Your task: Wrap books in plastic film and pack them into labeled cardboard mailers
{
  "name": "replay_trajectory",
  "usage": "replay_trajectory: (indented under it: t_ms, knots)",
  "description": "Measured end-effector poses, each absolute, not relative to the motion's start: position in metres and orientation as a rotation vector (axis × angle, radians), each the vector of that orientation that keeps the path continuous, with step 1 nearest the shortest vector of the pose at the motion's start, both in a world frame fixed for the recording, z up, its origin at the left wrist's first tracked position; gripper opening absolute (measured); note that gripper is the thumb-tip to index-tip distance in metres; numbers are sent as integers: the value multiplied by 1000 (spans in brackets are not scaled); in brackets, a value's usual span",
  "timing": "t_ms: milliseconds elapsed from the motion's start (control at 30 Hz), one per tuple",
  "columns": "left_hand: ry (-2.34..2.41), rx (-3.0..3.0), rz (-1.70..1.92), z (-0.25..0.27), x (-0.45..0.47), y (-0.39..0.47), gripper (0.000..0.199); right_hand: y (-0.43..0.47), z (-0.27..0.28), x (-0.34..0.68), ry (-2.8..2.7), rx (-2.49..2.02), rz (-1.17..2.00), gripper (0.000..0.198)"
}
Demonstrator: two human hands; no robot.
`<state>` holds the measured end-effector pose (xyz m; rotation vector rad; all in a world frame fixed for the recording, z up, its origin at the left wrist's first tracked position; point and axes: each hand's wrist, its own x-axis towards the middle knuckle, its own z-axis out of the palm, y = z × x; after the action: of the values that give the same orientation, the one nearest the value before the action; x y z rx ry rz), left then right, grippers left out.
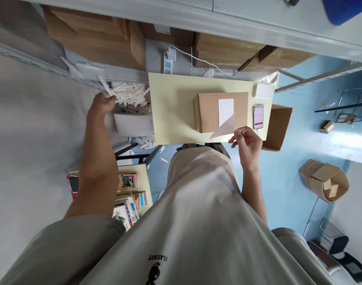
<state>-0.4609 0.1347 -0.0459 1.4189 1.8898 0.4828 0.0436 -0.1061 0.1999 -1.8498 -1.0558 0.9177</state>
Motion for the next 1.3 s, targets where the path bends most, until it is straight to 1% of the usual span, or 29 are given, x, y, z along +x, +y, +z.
replay_trajectory:
  t_ms: [67, 100, 167, 200, 267, 333, 433, 500, 567, 667, 833, 967, 1133, 1300]
  knots:
    - [2018, 1257, 358, -46, -438, 144, 77, -110, 199, 47, -990, -1854, 886, 40]
    - [1979, 1204, 363, -44, -419, 144, 72, -112, 198, 49, -962, -1856, 877, 39]
    - [1711, 1084, 526, -33, -369, 130, 63, -113, 196, 54, -931, -1870, 863, 37]
    - [1559, 1049, 580, -23, -339, 116, 62, -113, 194, 57, -933, -1882, 852, 36]
    - [1236, 1049, 707, 7, -278, 79, 63, -111, 193, 61, -972, -1904, 817, 35]
    - [1025, 1060, 761, 45, -221, 37, 61, -107, 193, 65, -1062, -1913, 782, 32]
    - [942, 990, 738, 104, -157, -13, 52, -99, 196, 67, -1277, -1881, 745, 23]
    - [939, 923, 740, 130, -130, -32, 55, -94, 196, 67, -1425, -1821, 721, 16]
    - [967, 870, 750, 142, -114, -43, 61, -92, 193, 66, -1543, -1771, 715, 13]
    - [1043, 812, 784, 139, -99, -51, 67, -93, 183, 65, -1660, -1757, 760, 13]
    - [1190, 767, 859, 120, -80, -61, 61, -100, 168, 80, -1752, -1702, 964, 15]
    - [1263, 701, 938, 113, -72, -63, 64, -103, 160, 116, -1616, -1623, 1102, 16]
    - [1346, 730, 939, 113, -65, -65, 63, -95, 146, 180, -1323, -1799, 955, 25]
    - [1379, 809, 877, 117, -50, -67, 65, -78, 138, 217, -1358, -1782, 940, 31]
